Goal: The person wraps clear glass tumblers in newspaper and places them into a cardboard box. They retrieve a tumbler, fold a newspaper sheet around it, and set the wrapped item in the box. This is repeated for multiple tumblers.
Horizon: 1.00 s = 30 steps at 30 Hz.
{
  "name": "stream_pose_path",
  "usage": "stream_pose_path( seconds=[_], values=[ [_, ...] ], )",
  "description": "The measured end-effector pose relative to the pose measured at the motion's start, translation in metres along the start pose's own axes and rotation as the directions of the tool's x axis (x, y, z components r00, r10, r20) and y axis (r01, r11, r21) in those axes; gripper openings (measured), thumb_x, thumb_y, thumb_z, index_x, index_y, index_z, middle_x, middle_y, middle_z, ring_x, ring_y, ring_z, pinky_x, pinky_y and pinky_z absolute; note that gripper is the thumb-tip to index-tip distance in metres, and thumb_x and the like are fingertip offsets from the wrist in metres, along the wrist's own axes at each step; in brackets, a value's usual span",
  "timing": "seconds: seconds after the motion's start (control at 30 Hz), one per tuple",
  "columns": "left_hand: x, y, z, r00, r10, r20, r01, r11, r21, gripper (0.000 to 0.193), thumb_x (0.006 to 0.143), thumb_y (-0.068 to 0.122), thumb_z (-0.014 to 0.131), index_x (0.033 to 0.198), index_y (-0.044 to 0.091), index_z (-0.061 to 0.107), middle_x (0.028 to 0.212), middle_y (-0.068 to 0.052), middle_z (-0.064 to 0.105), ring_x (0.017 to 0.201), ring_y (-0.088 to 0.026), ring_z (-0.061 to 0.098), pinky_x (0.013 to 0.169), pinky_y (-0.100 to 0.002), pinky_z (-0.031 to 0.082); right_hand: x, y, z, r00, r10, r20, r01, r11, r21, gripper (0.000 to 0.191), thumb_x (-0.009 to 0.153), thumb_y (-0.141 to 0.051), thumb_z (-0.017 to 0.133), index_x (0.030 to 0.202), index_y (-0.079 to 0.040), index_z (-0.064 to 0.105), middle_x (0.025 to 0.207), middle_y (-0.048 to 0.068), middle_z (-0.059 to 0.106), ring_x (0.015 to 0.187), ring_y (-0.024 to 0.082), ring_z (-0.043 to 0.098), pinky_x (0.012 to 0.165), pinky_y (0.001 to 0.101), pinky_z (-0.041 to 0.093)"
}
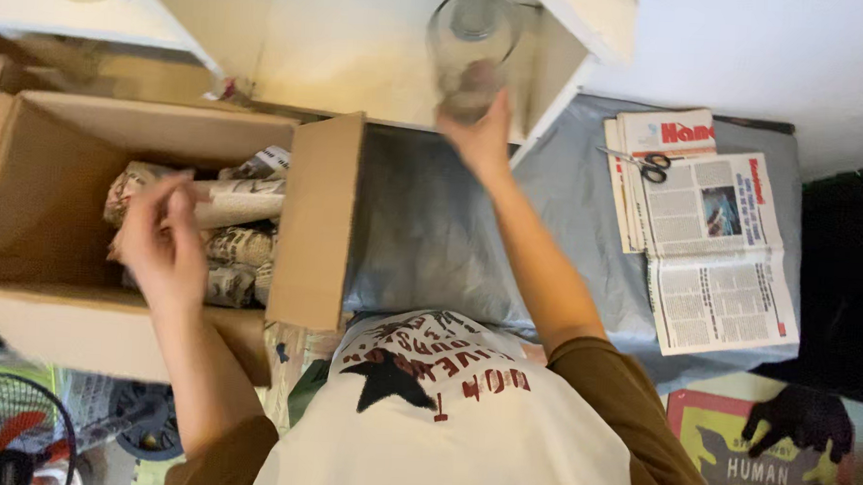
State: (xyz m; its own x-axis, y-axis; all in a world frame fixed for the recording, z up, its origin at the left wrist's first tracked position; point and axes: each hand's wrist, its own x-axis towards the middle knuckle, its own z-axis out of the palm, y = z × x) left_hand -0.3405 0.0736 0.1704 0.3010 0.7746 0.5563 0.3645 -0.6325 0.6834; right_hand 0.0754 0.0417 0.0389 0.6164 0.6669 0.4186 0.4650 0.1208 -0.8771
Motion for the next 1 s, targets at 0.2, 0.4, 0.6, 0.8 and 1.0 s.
stream_pose_path(
  seconds=[0.2, 0.4, 0.6, 0.8, 1.0],
  values=[
    [-0.066, 0.090, 0.016, 0.890, 0.257, 0.377, 0.109, 0.683, -0.722, 0.020, 0.104, 0.019, 0.057, 0.112, 0.004, 0.068, 0.096, -0.012, 0.076, 0.093, -0.023, 0.078, 0.085, -0.042, 0.063, -0.103, -0.049, -0.056, 0.945, -0.110, 0.308, 0.040, 0.974, 0.223, 0.075, 0.076, -0.014, 0.090, 0.140, -0.006, 0.051, 0.134, 0.011, 0.059, 0.129, 0.024, 0.056, 0.112, 0.0379, 0.046],
    [-0.109, 0.138, 0.182, 0.828, 0.217, 0.516, 0.214, 0.729, -0.650, 0.108, 0.076, 0.019, 0.091, 0.160, 0.010, 0.023, 0.160, -0.017, 0.026, 0.155, -0.034, 0.026, 0.128, -0.053, 0.033, -0.176, -0.011, -0.132, 0.916, 0.054, 0.397, -0.129, 0.978, 0.166, 0.084, 0.069, -0.017, 0.091, 0.141, -0.007, 0.049, 0.141, 0.011, 0.056, 0.135, 0.024, 0.054, 0.112, 0.0385, 0.047],
    [-0.183, 0.091, 0.362, 0.813, -0.038, 0.581, 0.455, 0.664, -0.594, 0.109, 0.070, 0.010, 0.095, 0.155, 0.007, 0.027, 0.150, -0.016, 0.051, 0.139, -0.031, 0.053, 0.121, -0.047, 0.042, -0.221, 0.062, -0.183, 0.876, 0.206, 0.435, -0.350, 0.893, 0.282, 0.090, 0.075, -0.023, 0.087, 0.150, -0.005, 0.041, 0.145, 0.014, 0.054, 0.136, 0.028, 0.053, 0.114, 0.0412, 0.046],
    [-0.224, 0.037, 0.424, 0.951, -0.151, 0.269, 0.287, 0.753, -0.592, 0.108, 0.072, 0.001, 0.094, 0.155, 0.007, 0.025, 0.146, -0.017, 0.049, 0.138, -0.030, 0.051, 0.121, -0.046, 0.041, -0.230, 0.140, -0.280, 0.989, 0.119, 0.082, -0.084, 0.933, -0.350, 0.090, 0.080, -0.032, 0.088, 0.148, 0.001, 0.040, 0.146, 0.027, 0.046, 0.137, 0.044, 0.042, 0.116, 0.0482, 0.031],
    [-0.188, -0.007, 0.407, 0.972, -0.228, 0.063, 0.235, 0.895, -0.379, 0.111, 0.074, 0.005, 0.096, 0.155, 0.000, 0.020, 0.151, -0.020, 0.044, 0.144, -0.031, 0.045, 0.125, -0.044, 0.034, -0.169, 0.195, -0.355, 0.952, 0.203, -0.230, -0.296, 0.800, -0.521, 0.050, 0.088, -0.009, 0.068, 0.134, 0.002, 0.051, 0.128, 0.025, 0.050, 0.123, 0.045, 0.048, 0.108, 0.0504, 0.041]
  ],
)
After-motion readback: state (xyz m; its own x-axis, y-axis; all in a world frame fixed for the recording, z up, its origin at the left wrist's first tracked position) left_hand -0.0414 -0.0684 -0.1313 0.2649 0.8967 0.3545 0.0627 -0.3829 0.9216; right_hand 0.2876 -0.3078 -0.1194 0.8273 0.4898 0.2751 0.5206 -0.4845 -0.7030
